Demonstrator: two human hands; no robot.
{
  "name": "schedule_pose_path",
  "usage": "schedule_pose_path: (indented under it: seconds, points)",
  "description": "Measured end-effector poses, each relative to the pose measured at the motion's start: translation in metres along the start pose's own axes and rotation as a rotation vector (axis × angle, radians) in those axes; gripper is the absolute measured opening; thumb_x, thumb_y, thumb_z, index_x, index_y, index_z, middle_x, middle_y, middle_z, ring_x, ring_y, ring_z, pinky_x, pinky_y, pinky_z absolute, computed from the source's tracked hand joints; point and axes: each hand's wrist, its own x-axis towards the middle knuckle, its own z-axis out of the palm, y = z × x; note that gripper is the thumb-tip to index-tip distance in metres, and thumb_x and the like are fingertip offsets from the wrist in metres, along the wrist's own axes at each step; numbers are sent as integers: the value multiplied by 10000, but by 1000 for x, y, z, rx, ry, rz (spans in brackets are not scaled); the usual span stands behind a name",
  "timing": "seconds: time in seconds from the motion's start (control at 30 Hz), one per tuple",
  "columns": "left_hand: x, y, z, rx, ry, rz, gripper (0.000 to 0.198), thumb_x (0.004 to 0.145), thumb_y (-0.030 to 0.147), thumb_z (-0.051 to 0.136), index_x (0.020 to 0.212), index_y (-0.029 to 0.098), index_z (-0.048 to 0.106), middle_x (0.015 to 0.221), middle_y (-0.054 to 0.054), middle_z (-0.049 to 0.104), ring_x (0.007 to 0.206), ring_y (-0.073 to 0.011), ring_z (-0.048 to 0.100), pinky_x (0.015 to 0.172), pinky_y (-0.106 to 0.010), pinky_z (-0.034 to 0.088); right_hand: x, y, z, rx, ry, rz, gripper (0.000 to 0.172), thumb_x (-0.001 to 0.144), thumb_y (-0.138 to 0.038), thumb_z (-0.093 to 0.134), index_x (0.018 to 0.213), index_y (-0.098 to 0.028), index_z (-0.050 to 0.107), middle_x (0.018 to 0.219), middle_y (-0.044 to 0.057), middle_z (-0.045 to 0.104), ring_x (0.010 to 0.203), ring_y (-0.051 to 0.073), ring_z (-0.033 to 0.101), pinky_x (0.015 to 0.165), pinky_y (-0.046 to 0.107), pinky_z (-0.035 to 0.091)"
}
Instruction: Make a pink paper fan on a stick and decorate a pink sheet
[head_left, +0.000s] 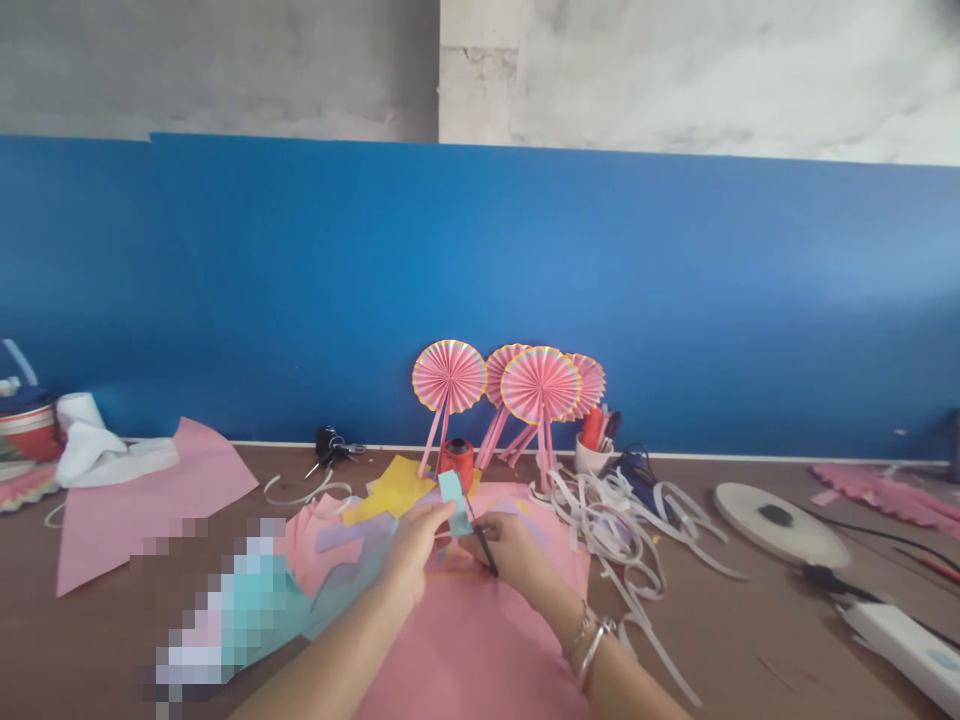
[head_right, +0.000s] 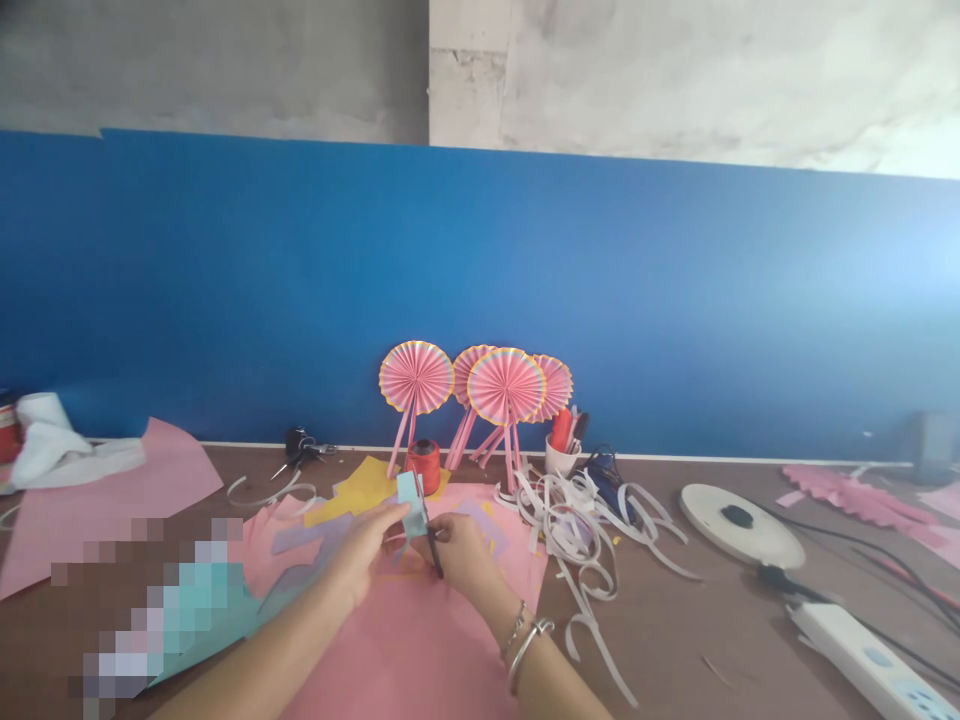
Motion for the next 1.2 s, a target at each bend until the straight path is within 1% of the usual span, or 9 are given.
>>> schedule_pose_path:
  seconds: [0.1, 0.23, 0.3, 0.37, 0.47, 0.57, 0.7, 0.97, 1.2]
  points:
    - [5, 2, -3, -77, 4, 3, 211, 583, 280, 770, 721, 142, 690, 735, -62, 723, 697, -174, 662, 616, -243, 471, 0, 1, 0, 38, -36, 14, 212, 716, -344, 621, 546, -217, 622, 488, 1, 586, 454, 130, 511, 439, 227, 327]
    - [16, 6, -9, -178, 25, 2, 179, 642, 249, 757, 738, 135, 657, 805, -96, 731, 740, -183, 684, 707, -276, 523, -4, -2, -1, 133, -141, 12, 156, 718, -351, 635, 671, -208, 675, 536, -4, 616, 454, 117, 502, 447, 217, 353]
    - [20, 8, -11, -207, 45, -8, 144, 681, 223, 730, 755, 134, 646, 800, -101, 732, 730, -184, 691, 705, -280, 533, -6, -4, -2, 159, -189, 28, 172, 704, -360, 658, 749, -197, 688, 555, -3, 631, 474, 122, 523, 458, 215, 374]
    - [23, 9, -13, -227, 63, -17, 105, 714, 197, 697, 775, 132, 640, 792, -102, 732, 713, -182, 694, 687, -275, 537, -7, -4, -2, 170, -210, 30, 216, 693, -372, 676, 807, -188, 687, 573, -2, 642, 503, 129, 550, 476, 214, 396]
    - [25, 10, -15, -242, 81, -27, 75, 738, 179, 668, 783, 129, 634, 774, -100, 732, 695, -179, 696, 667, -269, 541, -7, -3, -2, 173, -229, 23, 252, 684, -389, 692, 821, -178, 672, 608, 1, 652, 538, 129, 574, 497, 209, 415]
    - [24, 10, -16, -247, 84, -31, 79, 742, 178, 665, 790, 124, 634, 740, -99, 729, 692, -185, 696, 668, -276, 544, -6, -3, -1, 184, -261, 34, 268, 681, -388, 697, 808, -156, 652, 600, 0, 644, 516, 116, 560, 484, 204, 410]
    - [22, 11, -15, -246, 77, -30, 99, 723, 181, 686, 786, 123, 635, 714, -96, 726, 685, -190, 695, 671, -283, 545, -6, -4, -1, 198, -259, 31, 274, 690, -377, 688, 819, -138, 651, 565, -5, 627, 489, 104, 539, 468, 196, 401]
    - [19, 14, -13, -242, 78, -32, 100, 695, 160, 707, 749, 129, 629, 717, -92, 727, 658, -178, 688, 566, -231, 517, -8, -3, -1, 203, -262, 42, 270, 692, -369, 682, 839, -143, 674, 526, -17, 592, 441, 89, 494, 411, 179, 363]
    - [19, 15, -12, -245, 86, -32, 89, 701, 155, 700, 743, 123, 628, 709, -98, 727, 651, -182, 690, 556, -231, 517, -7, -5, -3, 189, -247, 42, 292, 671, -380, 698, 832, -137, 684, 508, -15, 591, 438, 97, 494, 408, 186, 374]
